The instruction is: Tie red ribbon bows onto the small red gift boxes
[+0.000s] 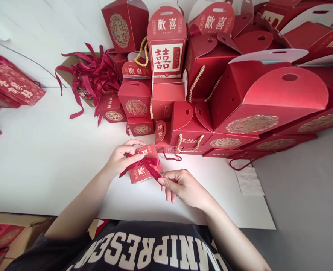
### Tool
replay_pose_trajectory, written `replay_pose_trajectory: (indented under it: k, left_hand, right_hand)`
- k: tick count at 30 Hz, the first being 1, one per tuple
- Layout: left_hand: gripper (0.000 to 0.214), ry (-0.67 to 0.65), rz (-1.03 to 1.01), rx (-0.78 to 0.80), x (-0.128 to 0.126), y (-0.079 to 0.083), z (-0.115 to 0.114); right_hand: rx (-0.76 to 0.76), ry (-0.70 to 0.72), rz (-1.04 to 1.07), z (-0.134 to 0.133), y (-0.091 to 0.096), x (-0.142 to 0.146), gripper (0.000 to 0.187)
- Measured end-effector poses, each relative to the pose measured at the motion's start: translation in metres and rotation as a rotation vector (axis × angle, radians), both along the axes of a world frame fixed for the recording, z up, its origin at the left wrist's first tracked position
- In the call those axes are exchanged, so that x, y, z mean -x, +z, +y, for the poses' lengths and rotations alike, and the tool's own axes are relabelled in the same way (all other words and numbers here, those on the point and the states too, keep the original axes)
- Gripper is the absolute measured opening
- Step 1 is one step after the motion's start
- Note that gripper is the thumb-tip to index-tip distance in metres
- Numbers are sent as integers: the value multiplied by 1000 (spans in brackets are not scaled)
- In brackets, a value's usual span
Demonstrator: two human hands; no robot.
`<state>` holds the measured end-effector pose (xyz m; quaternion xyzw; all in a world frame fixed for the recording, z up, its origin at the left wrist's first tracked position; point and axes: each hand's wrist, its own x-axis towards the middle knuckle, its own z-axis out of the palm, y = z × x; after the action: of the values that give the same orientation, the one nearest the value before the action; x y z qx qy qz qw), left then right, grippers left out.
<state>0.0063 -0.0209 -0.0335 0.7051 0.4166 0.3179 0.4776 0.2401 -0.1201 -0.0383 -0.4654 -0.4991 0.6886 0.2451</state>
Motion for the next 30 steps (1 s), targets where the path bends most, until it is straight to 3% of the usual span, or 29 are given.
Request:
replay_pose_trajectory:
  k: [5, 10, 15, 17, 20, 23, 30]
  left_hand:
    - [51, 65, 4, 20, -3, -2, 0]
    - [55, 34, 71, 43, -2, 4, -2]
    - [43, 2, 99, 23, -1, 8, -6]
    - [33, 3, 95, 2, -1, 8, -7]
    - [23, -5, 102, -52, 1, 8, -7]
    - [18, -16, 110, -58, 3, 7, -7]
    - [19, -61, 150, -20, 2, 6, -7]
  right_hand:
    - [-4, 38, -20, 1, -11, 0, 43]
    - [-258, 210, -288, 15, 9, -19, 25]
    - [-227, -75, -373, 34, 35, -16, 35]
    - [-215, -56, -359, 39, 38, -5, 36]
    - [-341, -2, -410, 44, 38, 8, 32]
    - [-495, -41, -464, 47, 38, 12, 22]
    - [-637, -143, -628, 52, 30, 25, 10]
